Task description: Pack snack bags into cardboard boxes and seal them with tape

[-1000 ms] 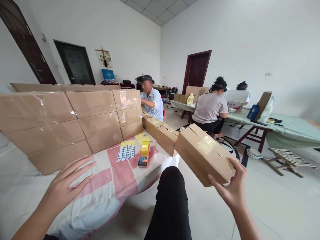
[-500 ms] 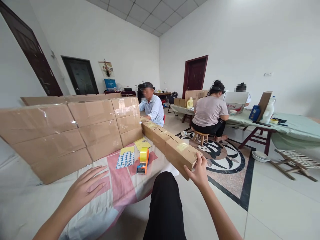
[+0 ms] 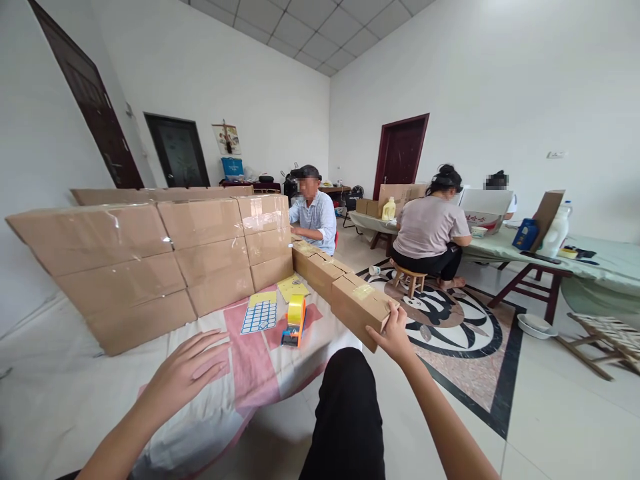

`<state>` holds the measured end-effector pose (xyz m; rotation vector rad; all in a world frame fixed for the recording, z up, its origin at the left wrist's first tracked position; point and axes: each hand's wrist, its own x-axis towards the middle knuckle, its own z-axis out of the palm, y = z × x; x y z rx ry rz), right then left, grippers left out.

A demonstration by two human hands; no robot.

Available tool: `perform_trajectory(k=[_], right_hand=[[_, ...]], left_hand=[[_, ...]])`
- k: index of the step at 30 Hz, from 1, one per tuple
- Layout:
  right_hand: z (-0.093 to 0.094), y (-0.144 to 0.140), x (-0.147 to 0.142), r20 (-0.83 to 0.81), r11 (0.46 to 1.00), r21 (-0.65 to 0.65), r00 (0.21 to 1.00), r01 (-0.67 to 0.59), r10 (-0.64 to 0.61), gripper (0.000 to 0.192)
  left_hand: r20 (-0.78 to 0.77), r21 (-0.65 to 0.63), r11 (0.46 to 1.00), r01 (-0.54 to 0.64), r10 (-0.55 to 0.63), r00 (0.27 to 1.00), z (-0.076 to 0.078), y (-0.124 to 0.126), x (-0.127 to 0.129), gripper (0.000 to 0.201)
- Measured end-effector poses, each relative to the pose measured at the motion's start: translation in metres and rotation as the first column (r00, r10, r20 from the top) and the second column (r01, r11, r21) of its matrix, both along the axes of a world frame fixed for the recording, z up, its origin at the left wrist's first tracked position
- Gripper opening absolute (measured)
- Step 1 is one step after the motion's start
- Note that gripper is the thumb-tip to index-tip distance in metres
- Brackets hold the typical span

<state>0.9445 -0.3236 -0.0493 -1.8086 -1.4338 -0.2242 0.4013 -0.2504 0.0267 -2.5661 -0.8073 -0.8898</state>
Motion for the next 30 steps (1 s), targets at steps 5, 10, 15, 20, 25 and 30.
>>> perform_trajectory(k=[5,10,15,20,25,30], right_hand=[[-0.001,0.026,-0.005,-0.016,1.000,0.000,1.000,0.012,-0.012,0.103],[-0.001,0.059,-0.015,-0.076,1.000,-0.027,0.997,0.009,-0.011,0.110],[0.006,0.100,-0.036,-0.125,0.999,-0.038,0.992,0.009,-0.014,0.113],[0.018,0.138,-0.062,-0.229,0.995,-0.090,0.973,-0.043,0.022,0.112],[0.017,0.157,-0.080,-0.253,0.997,-0.057,0.967,-0.051,0.035,0.116],[-0.002,0.162,-0.072,-0.329,0.989,0.141,0.944,0.051,-0.002,0.106]], left_hand=[[-0.036,-0.034,0.999,-0.023,0.022,0.999,-0.003,-0.002,0.002,0.027],[-0.021,-0.043,0.999,-0.013,0.012,1.000,0.000,-0.004,0.004,0.030],[-0.024,-0.029,0.999,-0.020,0.019,1.000,0.003,-0.007,0.004,0.030],[-0.036,-0.023,0.999,-0.032,0.031,0.999,0.009,-0.013,0.005,0.028],[-0.057,0.021,0.999,-0.047,0.048,0.997,0.018,-0.013,-0.017,0.027],[0.202,0.009,0.978,-0.206,0.200,0.959,0.016,0.014,-0.100,0.026]])
